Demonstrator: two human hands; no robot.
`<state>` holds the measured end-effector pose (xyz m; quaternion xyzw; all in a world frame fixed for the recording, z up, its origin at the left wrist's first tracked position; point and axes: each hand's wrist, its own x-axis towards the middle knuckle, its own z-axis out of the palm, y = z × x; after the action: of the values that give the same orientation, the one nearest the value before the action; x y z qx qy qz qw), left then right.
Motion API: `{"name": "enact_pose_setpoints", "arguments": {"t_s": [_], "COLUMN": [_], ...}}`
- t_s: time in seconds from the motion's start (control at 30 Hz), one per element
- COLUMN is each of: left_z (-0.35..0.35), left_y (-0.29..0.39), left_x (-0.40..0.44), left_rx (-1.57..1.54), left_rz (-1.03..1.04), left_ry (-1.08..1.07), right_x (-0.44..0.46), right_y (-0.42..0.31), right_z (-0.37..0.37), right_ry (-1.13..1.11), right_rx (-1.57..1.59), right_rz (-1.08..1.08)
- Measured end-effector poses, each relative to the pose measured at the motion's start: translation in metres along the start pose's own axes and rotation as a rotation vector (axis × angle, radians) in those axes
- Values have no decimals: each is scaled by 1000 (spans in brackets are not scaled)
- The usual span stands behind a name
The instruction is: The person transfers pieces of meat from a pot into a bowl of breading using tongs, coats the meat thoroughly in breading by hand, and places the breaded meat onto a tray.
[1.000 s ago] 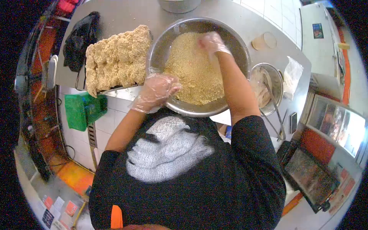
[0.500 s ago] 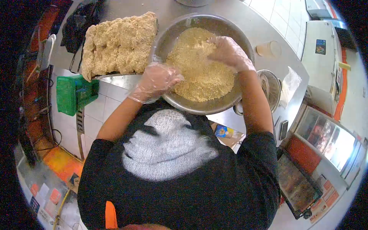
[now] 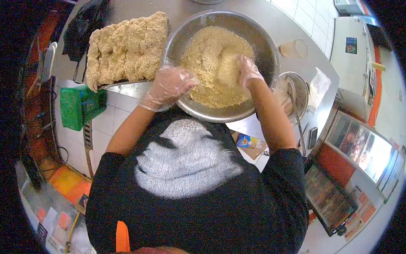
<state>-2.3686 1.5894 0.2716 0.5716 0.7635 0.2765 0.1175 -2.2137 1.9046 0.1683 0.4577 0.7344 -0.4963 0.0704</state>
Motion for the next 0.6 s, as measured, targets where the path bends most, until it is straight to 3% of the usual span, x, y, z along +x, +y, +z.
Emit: {"name": "enact_pose_setpoints", "arguments": {"t_s": [0.03, 0.13, 0.2, 0.27, 0.33, 0.43, 0.6], "left_z": [-1, -3, 0, 3, 4, 2, 4], "left_y": [-2, -4, -6, -7, -7, -8, -13], "left_x": [0, 2, 0, 0, 0, 0, 0], "left_rx": [-10, -16, 1, 25, 58, 62, 39], "left_rz": [-5, 6, 20, 33, 36, 27, 38], "left_ry": [-4, -49, -22, -3, 3, -26, 3], "right_x": [13, -13, 4, -6, -36, 23, 32], "right_y": [-6, -83, -99, -129, -168, -89, -100], "right_z": [7, -10, -5, 4, 20, 94, 97], "right_ry": [-45, 70, 66, -96, -386, -385, -488], "right_rx": [596, 257, 0, -10, -448, -247, -411], "right_rz": [267, 15, -275, -129, -191, -145, -266]}}
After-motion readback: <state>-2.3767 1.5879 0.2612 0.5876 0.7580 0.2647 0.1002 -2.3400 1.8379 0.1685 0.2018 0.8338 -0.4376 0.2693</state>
